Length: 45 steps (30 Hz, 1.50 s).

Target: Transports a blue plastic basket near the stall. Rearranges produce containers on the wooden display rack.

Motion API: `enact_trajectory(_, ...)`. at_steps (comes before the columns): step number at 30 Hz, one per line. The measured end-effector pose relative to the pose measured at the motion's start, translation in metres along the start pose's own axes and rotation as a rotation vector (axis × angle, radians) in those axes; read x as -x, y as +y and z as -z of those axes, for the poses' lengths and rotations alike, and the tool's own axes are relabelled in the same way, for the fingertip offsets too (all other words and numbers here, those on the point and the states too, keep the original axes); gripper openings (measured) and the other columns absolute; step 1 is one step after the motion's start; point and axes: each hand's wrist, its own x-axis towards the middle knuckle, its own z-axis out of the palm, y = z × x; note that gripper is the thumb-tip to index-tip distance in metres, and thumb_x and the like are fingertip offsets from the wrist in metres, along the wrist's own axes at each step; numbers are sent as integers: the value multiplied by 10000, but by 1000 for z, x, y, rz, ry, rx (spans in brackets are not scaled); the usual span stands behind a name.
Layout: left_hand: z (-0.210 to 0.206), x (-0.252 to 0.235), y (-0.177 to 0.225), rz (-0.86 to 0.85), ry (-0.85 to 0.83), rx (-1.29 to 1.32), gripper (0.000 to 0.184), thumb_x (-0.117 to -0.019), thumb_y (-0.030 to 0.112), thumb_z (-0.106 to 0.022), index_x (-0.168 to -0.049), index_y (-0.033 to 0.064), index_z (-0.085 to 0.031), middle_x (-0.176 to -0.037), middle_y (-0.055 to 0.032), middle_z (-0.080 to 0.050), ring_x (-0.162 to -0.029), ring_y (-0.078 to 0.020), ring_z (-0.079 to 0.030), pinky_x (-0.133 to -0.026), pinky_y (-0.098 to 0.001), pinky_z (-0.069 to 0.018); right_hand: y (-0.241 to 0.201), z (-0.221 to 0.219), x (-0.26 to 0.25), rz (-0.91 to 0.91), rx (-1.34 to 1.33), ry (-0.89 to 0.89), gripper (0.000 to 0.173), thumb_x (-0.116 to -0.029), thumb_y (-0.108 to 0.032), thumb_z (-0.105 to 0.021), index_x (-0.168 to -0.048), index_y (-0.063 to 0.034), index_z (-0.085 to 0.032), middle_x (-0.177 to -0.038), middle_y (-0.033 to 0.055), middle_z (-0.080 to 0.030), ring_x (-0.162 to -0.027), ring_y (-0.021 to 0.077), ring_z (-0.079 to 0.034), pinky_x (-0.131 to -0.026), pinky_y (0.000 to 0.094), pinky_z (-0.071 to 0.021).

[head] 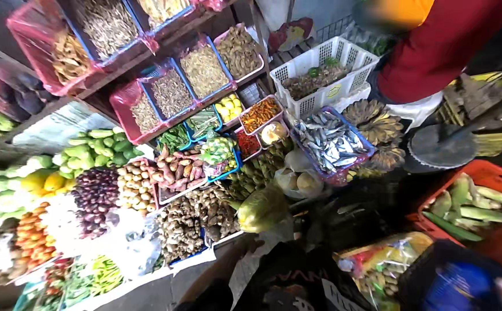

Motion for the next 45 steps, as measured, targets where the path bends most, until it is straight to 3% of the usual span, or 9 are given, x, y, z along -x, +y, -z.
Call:
enact_trajectory(4, 25, 35, 62, -148, 14, 619, 519, -1083, 372, -510, -1522, 102, -452, -1320, -168, -639, -1082, -286, -671, -889, -471, -555, -119, -64, 79, 502, 485, -295, 529, -989, -424, -649, -1072, 96, -708, -868, 270, -716, -785, 372, -719, -734, 602, -564)
enact_trajectory(6, 38, 62, 89, -342, -27, 919, 529, -1105, 384, -411, -1559, 115, -378, -1329, -153, -650, -1082, -284, -698, -863, -467, -591, -139, -102, 100, 888, 626, -399, 472, -976, -463, -630, -950, -14, -773, -792, 173, -739, -677, 351, -730, -585, 563, -582)
enact_trajectory(12, 72, 98, 95, -716, -56, 1353, 951, -943, 744, -440, -1650, 221, -81, -1441, -143, -599, -1195, -334, -673, -877, -543, -607, -161, -238, 112, 1492, 720, -1053, 97, -891, -73, -720, -944, -145, -755, -1041, 86, -729, -982, 320, -711, -814, 523, -620)
enact_trajectory(16, 82, 61, 68, -433, 247, 1638, 655, -937, 63, -599, -1522, 108, -308, -1073, -175, -701, -894, -273, -720, -731, -452, -617, -173, -331, 123, 1359, 947, -1504, 268, -1006, -135, -618, -1256, -113, -711, -1400, 197, -613, -1407, 426, -477, -1195, 656, -314)
enact_trajectory(18, 81, 26, 47, -284, 406, 1773, 443, -954, 4, -506, -1390, 30, -436, -963, -154, -688, -785, -230, -689, -646, -402, -580, -176, -361, 127, 1354, 982, -1485, 507, -967, -238, -708, -1458, -185, -593, -1571, 214, -460, -1526, 431, -306, -1237, 675, -179)
enact_trajectory(22, 78, -19, 2, -141, 559, 1945, 497, -958, 5, -479, -1439, 56, -369, -998, -180, -653, -779, -264, -681, -629, -449, -583, -182, -398, 112, 1222, 988, -1392, 662, -904, -369, -767, -1510, -240, -537, -1582, 159, -460, -1516, 397, -334, -1224, 626, -259)
enact_trajectory(27, 74, -69, -51, 203, 487, 1615, 832, -975, 60, -668, -1629, 83, -154, -1370, -311, -557, -1110, -413, -622, -842, -570, -541, -180, -415, 76, 892, 1079, -1511, 648, -970, -433, -689, -1525, -149, -513, -1482, 195, -557, -1392, 374, -510, -1182, 546, -382)
enact_trajectory(37, 144, -52, -50, 381, 985, 1000, 871, -892, 240, -801, -1578, -10, -327, -1496, -413, -402, -1373, -580, -429, -1123, -670, -378, -241, -475, -3, 867, 1107, -1578, 594, -1010, -401, -643, -1539, -179, -490, -1526, 170, -517, -1410, 352, -495, -1176, 548, -391)
enact_trajectory(45, 308, -14, 58, -99, 1443, 92, 732, -816, 330, -792, -1444, 29, -564, -1501, -273, -507, -1405, -488, -461, -1126, -662, -391, -249, -515, -103, 845, 908, -1664, 468, -1012, -339, -655, -1410, -94, -624, -1421, 196, -606, -1305, 372, -590, -1121, 556, -455)
